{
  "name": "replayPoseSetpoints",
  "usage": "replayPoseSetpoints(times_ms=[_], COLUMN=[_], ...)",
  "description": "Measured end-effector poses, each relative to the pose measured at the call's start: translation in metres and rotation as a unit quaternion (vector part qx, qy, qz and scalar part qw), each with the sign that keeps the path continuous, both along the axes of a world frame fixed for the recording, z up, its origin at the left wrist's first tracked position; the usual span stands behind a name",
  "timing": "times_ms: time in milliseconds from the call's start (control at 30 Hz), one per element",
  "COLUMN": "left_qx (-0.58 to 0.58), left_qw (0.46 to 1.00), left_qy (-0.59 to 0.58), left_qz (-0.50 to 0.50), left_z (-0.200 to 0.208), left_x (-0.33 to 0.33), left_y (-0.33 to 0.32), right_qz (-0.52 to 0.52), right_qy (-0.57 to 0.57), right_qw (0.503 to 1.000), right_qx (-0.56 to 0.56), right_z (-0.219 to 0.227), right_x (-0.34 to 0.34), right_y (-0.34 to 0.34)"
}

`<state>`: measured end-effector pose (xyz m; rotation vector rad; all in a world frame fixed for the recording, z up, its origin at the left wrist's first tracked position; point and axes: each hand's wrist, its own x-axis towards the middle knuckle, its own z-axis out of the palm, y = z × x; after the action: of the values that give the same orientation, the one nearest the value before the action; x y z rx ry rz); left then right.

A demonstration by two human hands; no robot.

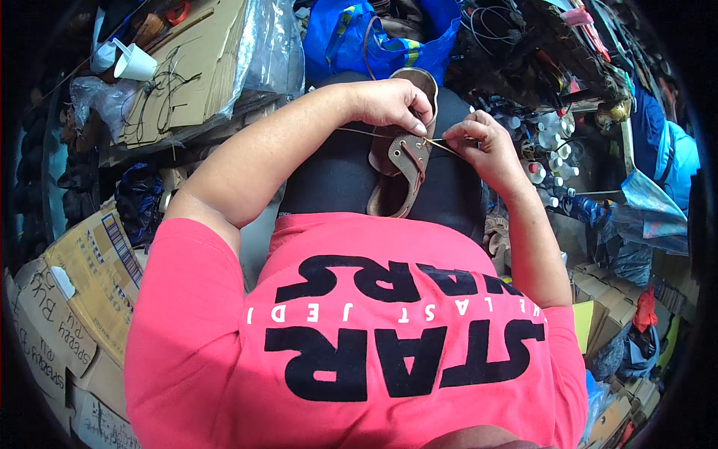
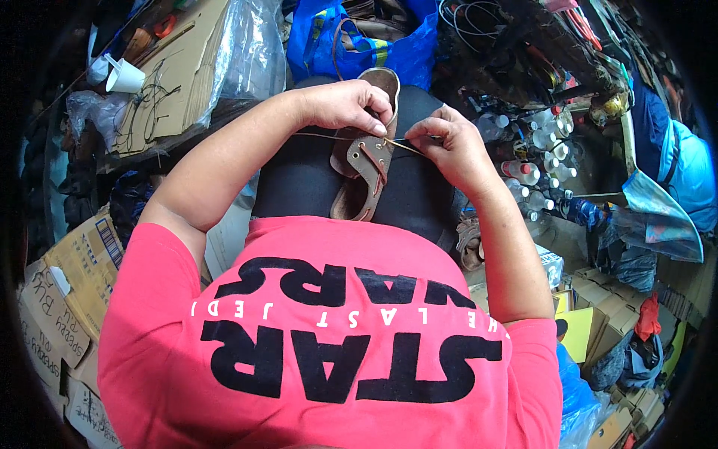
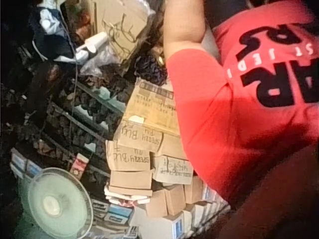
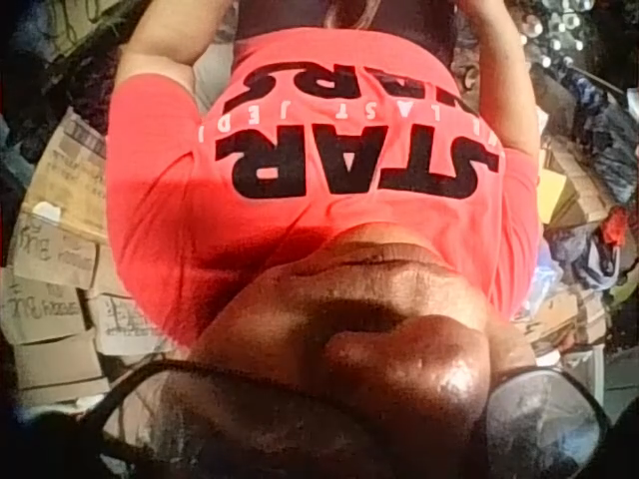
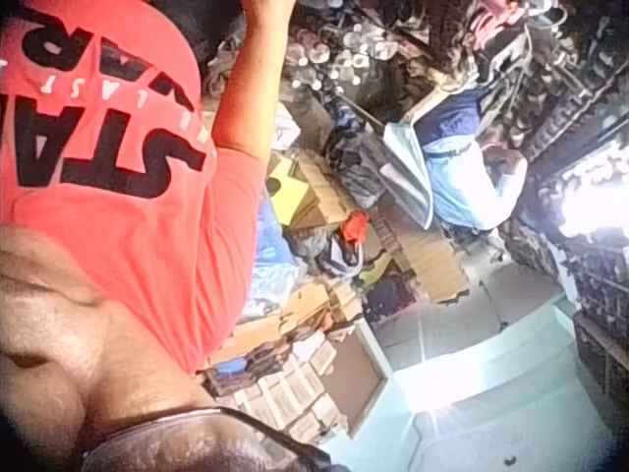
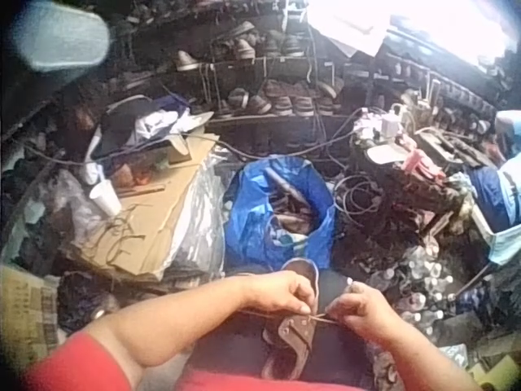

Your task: The recorder is lacing or threading laces through a leather shoe in a workshop.

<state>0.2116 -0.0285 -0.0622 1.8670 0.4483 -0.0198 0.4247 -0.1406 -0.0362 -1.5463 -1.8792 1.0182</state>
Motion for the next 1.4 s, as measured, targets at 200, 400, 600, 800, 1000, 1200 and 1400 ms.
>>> replayPoseSetpoints(times_ms=[200, 400, 600, 800, 1000, 1200, 1400], left_qx=[-0.012, -0.037, -0.021, -0.022, -0.012, 0.024, 0.109], left_qw=[0.999, 0.999, 1.0, 0.999, 0.999, 0.999, 0.99], left_qy=[-0.035, 0.008, 0.01, 0.028, 0.019, 0.024, 0.057], left_qz=[0.022, 0.029, -0.017, -0.027, -0.026, -0.031, -0.062], left_z=[-0.005, 0.004, 0.003, 0.006, 0.006, 0.004, 0.014], left_x=[-0.003, -0.004, -0.004, -0.003, -0.002, -0.003, -0.002], left_y=[-0.001, -0.003, 0.003, 0.002, 0.0, 0.0, -0.001], right_qz=[0.016, 0.009, 0.023, 0.039, 0.041, 0.072, 0.136], right_qy=[-0.035, -0.047, -0.116, -0.137, -0.125, -0.161, -0.254], right_qw=[0.994, 0.988, 0.967, 0.964, 0.958, 0.955, 0.94], right_qx=[0.105, 0.146, 0.225, 0.224, 0.254, 0.238, 0.18], right_z=[-0.012, -0.014, -0.008, -0.007, -0.011, 0.003, 0.029], right_x=[-0.007, -0.014, -0.019, -0.02, -0.018, -0.024, -0.034], right_y=[-0.005, -0.018, -0.024, -0.023, -0.021, -0.019, -0.008])
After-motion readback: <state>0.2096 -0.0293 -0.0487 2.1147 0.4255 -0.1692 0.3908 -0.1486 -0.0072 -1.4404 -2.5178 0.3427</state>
